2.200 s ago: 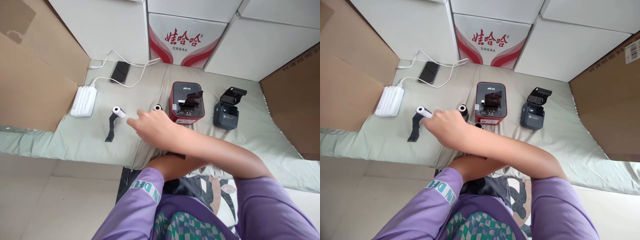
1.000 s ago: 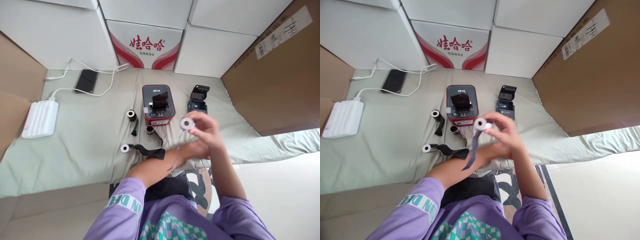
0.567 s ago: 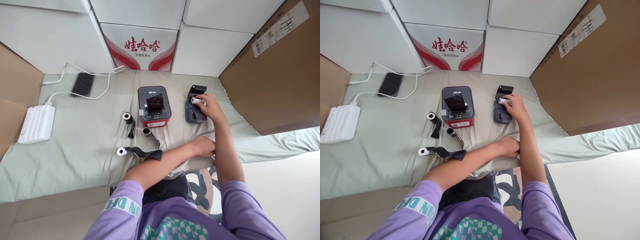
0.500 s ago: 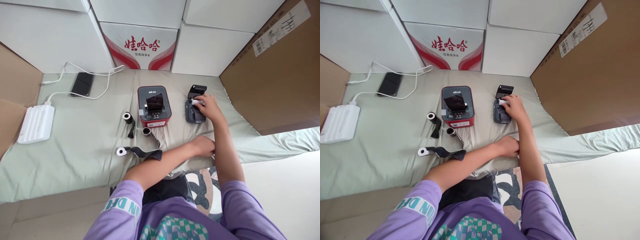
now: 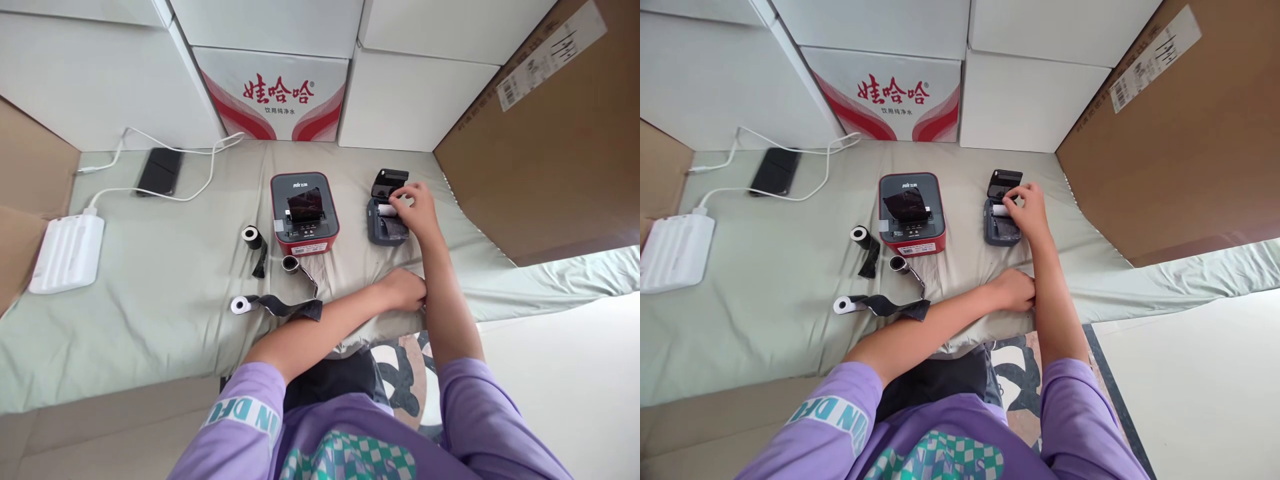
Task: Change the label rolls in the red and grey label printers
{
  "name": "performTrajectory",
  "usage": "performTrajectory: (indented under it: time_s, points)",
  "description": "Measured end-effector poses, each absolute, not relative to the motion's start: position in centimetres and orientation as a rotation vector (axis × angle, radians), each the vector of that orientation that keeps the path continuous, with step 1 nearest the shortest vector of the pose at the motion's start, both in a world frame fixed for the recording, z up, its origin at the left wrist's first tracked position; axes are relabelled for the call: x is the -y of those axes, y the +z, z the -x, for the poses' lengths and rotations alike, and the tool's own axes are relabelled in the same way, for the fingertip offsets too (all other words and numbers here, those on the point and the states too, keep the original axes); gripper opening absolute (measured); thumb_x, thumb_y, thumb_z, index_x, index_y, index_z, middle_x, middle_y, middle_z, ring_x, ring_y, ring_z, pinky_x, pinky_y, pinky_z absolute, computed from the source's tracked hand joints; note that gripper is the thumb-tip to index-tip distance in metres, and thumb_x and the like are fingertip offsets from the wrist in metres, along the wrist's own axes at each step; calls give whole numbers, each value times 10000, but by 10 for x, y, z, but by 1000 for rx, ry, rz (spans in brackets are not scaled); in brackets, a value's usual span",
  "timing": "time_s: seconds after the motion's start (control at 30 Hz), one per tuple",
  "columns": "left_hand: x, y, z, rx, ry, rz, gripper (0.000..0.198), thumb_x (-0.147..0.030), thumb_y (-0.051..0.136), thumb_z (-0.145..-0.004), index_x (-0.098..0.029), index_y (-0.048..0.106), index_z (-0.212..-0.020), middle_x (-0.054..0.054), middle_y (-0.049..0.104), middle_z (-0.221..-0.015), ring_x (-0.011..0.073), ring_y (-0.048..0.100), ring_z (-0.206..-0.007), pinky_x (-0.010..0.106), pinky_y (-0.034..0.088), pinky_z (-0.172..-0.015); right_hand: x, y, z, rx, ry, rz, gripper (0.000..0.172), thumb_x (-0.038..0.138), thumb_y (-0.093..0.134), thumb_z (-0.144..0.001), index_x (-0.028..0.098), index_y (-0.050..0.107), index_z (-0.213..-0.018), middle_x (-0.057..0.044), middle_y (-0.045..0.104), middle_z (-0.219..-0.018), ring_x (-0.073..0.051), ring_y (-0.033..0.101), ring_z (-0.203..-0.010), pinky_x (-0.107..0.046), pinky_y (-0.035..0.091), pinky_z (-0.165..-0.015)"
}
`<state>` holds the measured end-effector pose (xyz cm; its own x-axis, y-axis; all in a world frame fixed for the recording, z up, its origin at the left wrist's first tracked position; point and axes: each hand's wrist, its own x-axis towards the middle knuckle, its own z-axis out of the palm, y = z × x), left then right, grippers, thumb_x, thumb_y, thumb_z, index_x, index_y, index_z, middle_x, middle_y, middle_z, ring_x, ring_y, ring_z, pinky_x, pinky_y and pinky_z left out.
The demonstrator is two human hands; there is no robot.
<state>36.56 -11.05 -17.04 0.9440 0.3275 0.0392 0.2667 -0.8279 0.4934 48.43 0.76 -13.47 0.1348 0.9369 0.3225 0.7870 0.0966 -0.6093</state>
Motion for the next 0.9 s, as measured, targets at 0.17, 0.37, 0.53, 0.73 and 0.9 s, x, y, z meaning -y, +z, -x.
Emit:
performTrajectory:
  time_s: [0.17, 0.37, 0.53, 0.73, 0.9]
  points:
    - [111, -171, -364, -456, 209, -2645, 276, -241, 565, -969, -141, 822, -985, 142, 823, -1004, 279, 784, -928, 357, 589, -751, -17, -142, -495, 1300, 588, 1570, 469, 582, 626, -905, 328, 620, -1299, -69, 664, -1361, -263, 645, -1227, -417, 581, -959]
    - [110, -173, -365, -472, 191, -2683, 316, -308, 556, -981, -116, 783, -1089, 150, 820, -1008, 284, 789, -922, 367, 583, -730, -15, -150, -499, 1240, 801, 1433, 507, 695, 552, -904, 325, 664, -1233, -46, 695, -1377, -271, 649, -1293, -409, 592, -974]
    - [110, -175, -366, -464, 197, -2672, 303, -308, 560, -985, -113, 778, -1063, 155, 817, -991, 299, 791, -910, 382, 558, -710, -4, -147, -495, 1303, 971, 1470, 424, 482, 763, -745, 275, 736, -1114, -52, 765, -1258, -300, 676, -1243, -466, 551, -1096]
    - [111, -175, -366, -465, 212, -2662, 289, -308, 554, -991, -126, 772, -1048, 139, 816, -958, 293, 792, -900, 373, 537, -695, 3, -139, -500, 1317, 1194, 1448, 578, 407, 792, -738, 321, 690, -1301, -37, 683, -1471, -288, 670, -1294, -462, 576, -1084]
    - [110, -175, -366, -463, 191, -2678, 315, -315, 531, -997, -116, 761, -1078, 139, 815, -957, 291, 790, -902, 375, 547, -703, 5, -135, -505, 1358, 1255, 1434, 631, 470, 854, -737, 318, 691, -1327, -49, 681, -1460, -295, 684, -1248, -472, 585, -1061]
